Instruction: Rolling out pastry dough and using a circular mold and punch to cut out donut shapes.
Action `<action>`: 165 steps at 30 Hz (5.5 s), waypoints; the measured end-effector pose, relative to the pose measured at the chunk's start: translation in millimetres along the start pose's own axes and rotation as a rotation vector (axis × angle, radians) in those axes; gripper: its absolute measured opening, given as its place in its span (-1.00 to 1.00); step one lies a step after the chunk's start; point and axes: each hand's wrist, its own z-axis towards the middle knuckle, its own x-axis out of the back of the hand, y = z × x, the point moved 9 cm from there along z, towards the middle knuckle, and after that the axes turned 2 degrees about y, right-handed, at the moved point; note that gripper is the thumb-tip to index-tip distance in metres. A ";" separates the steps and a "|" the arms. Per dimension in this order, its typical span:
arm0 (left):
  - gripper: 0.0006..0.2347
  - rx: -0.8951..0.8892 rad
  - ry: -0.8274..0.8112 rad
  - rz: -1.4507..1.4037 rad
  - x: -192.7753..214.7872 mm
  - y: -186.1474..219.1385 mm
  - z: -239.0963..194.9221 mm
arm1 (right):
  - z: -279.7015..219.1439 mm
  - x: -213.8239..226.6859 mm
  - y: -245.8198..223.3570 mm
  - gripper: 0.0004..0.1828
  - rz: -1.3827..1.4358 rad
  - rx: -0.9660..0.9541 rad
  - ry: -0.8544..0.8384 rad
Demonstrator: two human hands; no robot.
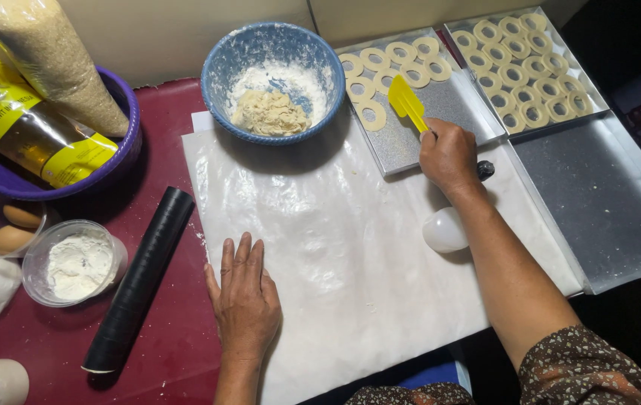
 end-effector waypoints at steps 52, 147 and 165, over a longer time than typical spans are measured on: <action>-0.55 0.451 -0.101 -1.762 -22.4 73.3 -10.0 | -198.1 38.2 -165.0 -0.50 0.702 0.261 -0.420; -0.21 -0.107 -0.288 0.383 -23.7 44.2 250.0 | 44.1 -122.1 -190.8 -0.86 1.325 0.055 -0.559; -0.36 -0.303 0.120 -0.402 43.8 92.8 156.4 | -117.7 -99.7 -133.0 -0.41 1.390 -0.322 -0.331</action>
